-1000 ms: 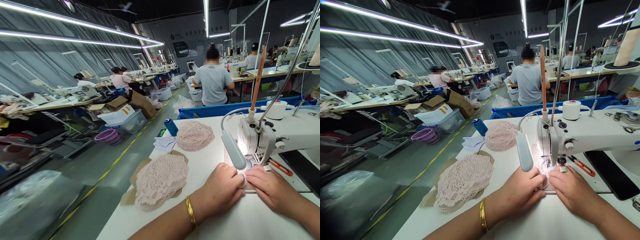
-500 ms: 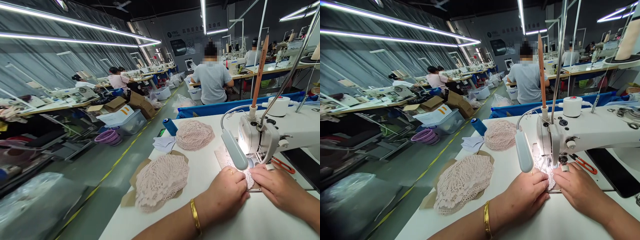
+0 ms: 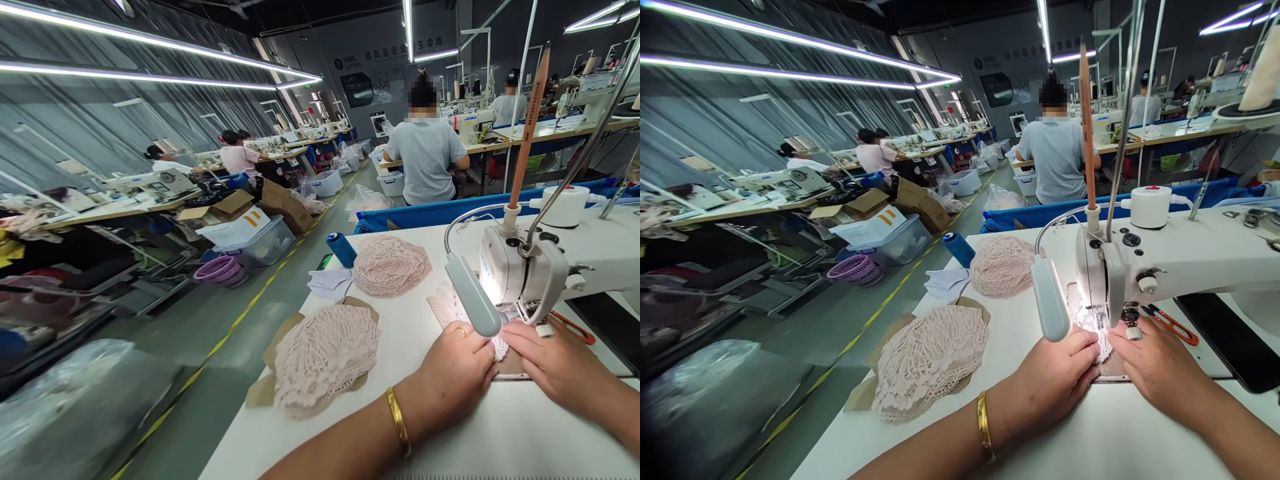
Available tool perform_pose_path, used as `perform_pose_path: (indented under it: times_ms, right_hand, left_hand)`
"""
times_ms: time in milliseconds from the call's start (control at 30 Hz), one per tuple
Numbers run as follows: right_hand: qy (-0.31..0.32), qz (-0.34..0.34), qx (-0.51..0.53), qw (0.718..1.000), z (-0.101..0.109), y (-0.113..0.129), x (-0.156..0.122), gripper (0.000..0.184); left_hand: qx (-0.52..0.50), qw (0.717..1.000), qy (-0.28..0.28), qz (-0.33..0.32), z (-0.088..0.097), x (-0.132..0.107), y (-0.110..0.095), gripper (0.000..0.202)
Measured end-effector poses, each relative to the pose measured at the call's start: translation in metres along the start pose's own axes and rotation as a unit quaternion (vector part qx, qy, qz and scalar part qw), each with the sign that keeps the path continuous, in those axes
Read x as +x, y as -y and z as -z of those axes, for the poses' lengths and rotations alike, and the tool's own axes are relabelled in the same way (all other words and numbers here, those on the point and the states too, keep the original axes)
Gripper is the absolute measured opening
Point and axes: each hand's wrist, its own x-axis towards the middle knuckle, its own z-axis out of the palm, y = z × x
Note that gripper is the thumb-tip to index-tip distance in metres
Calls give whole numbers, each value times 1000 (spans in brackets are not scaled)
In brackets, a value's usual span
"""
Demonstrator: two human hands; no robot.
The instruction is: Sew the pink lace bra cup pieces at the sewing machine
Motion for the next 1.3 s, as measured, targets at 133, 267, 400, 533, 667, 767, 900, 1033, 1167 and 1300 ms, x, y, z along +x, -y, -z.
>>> perform_pose_path:
  times_ms: [133, 267, 400, 533, 667, 767, 900, 1033, 1167, 1300]
  right_hand:
    - [-4, 17, 21, 1000, 3, 2, -1, 45]
    - [-4, 62, 51, 997, 6, 8, -4, 46]
    - [-3, 61, 47, 997, 7, 11, -5, 41]
    - [-1, 62, 38, 997, 5, 10, -4, 40]
    - [-21, 52, 35, 998, 2, 5, -4, 42]
    - [-21, 32, 44, 998, -1, 3, -3, 45]
    - [10, -33, 79, 996, 1, 3, 1, 42]
    - [-18, -53, 107, 993, 6, 6, 11, 36]
    - [-28, -71, 117, 990, 9, 8, 17, 34]
    - [-9, -41, 119, 992, 8, 8, 13, 36]
  left_hand:
    - [-8, 1000, -19, -4, -2, -2, 1, 16]
    - [-27, 999, -21, -29, -6, -5, 2, 19]
    - [-24, 999, -15, -35, -9, -6, 2, 21]
    - [-17, 999, -5, -29, -10, -4, 3, 18]
    - [-19, 1000, -19, -12, -12, -3, 6, 16]
    - [-20, 999, -27, -2, -14, 0, 10, 18]
    - [-78, 995, -51, 40, -14, 9, 16, 21]
    - [-183, 970, -90, 131, -11, 19, 20, 25]
    - [-191, 967, -70, 151, -9, 22, 22, 27]
    - [-150, 982, -70, 90, -11, 16, 22, 24]
